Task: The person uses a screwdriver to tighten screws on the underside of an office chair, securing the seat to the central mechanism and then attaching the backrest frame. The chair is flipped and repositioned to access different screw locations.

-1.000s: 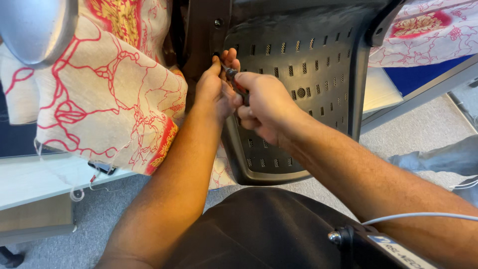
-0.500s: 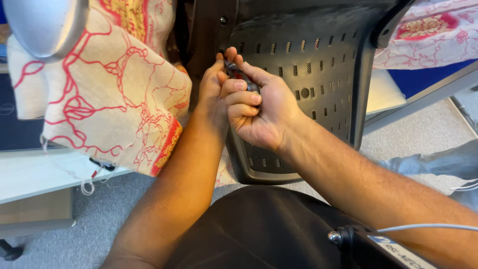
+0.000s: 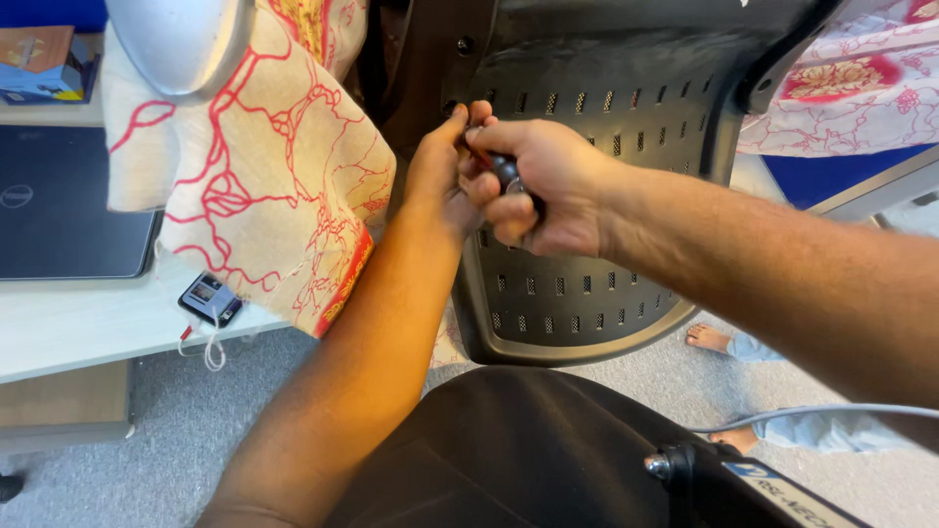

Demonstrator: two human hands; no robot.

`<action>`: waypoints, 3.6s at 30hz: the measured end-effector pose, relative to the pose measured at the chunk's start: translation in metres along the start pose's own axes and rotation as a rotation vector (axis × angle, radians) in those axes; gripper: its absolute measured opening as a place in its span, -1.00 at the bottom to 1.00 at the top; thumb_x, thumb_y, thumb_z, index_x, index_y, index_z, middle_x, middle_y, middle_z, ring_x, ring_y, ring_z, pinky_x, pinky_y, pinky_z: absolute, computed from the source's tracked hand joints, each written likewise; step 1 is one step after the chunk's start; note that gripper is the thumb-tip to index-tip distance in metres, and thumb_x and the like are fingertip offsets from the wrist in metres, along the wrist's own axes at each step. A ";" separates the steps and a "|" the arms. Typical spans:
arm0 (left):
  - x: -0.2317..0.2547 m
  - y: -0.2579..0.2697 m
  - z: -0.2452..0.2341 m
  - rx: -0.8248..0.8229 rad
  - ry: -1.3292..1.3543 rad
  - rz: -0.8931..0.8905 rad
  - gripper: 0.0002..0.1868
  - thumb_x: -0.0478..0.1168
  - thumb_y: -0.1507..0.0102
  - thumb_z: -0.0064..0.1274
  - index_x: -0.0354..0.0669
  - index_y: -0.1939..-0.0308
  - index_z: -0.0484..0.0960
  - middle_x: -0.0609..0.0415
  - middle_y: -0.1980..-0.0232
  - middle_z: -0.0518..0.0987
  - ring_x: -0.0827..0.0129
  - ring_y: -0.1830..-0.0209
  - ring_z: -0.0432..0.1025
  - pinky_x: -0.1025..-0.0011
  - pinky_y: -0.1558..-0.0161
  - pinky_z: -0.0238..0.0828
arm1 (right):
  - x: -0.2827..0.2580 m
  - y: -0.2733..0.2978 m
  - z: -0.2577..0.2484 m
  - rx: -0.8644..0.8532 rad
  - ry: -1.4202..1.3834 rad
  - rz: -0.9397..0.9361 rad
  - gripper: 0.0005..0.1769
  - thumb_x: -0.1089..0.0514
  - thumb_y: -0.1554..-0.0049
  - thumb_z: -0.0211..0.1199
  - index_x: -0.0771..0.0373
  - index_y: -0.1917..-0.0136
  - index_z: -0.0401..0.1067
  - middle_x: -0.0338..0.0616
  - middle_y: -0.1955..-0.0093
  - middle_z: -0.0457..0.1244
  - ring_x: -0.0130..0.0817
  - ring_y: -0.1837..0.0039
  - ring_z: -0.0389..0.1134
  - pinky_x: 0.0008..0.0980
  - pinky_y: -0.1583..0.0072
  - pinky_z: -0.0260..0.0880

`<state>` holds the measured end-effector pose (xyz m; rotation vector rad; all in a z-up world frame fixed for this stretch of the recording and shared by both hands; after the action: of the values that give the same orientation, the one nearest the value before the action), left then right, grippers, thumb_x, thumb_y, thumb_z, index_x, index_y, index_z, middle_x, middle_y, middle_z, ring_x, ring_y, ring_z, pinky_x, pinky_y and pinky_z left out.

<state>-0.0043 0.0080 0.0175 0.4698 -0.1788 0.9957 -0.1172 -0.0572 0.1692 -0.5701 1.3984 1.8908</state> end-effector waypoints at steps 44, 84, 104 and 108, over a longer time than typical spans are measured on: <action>-0.013 -0.014 -0.005 -0.306 0.251 0.056 -0.71 0.02 -0.46 -0.11 -0.07 0.08 0.59 0.10 0.20 0.61 0.42 0.19 0.53 0.44 0.15 0.54 | 0.024 -0.012 -0.006 -0.377 -0.673 -0.014 -0.80 0.06 -0.32 0.10 0.18 0.04 0.45 -0.41 0.41 0.13 -0.62 0.45 0.03 -0.58 0.35 0.04; -0.007 -0.025 -0.017 -0.050 -0.056 0.125 -0.73 -0.06 -0.46 -0.04 -0.15 0.05 0.65 0.09 0.11 0.70 0.45 0.21 0.53 0.52 0.20 0.56 | 0.034 -0.014 -0.023 0.047 0.423 -0.176 -0.75 0.05 -0.21 0.13 0.26 0.18 0.41 -0.30 0.45 0.13 -0.58 0.56 -0.06 -0.48 0.48 -0.18; -0.024 -0.038 -0.012 0.012 0.044 0.190 -0.69 0.01 -0.41 -0.08 -0.13 0.09 0.61 0.14 0.25 0.66 0.40 0.34 0.54 0.35 0.30 0.48 | 0.021 -0.008 -0.042 0.241 0.798 -0.244 -0.59 -0.15 -0.24 0.10 0.28 0.04 0.39 -0.28 0.46 0.15 -0.47 0.46 0.11 -0.46 0.43 0.05; -0.009 -0.049 -0.015 -0.209 0.143 0.174 -0.66 0.01 -0.49 -0.11 -0.18 0.06 0.58 0.13 0.27 0.61 0.44 0.31 0.51 0.44 0.22 0.52 | 0.025 -0.006 -0.022 -0.315 -0.502 0.006 -0.57 -0.11 -0.35 -0.03 0.34 -0.06 0.32 -0.26 0.35 0.20 -0.54 0.40 0.15 -0.61 0.37 0.08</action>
<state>0.0306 -0.0141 -0.0138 0.1934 -0.1950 1.1630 -0.1301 -0.0697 0.1405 -0.2066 0.7890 2.0876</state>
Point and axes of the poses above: each hand's wrist, its own y-axis away from the middle knuckle, its own z-axis out of the palm, x = y × z, the point moved 2 cm from there along -y, towards the middle knuckle
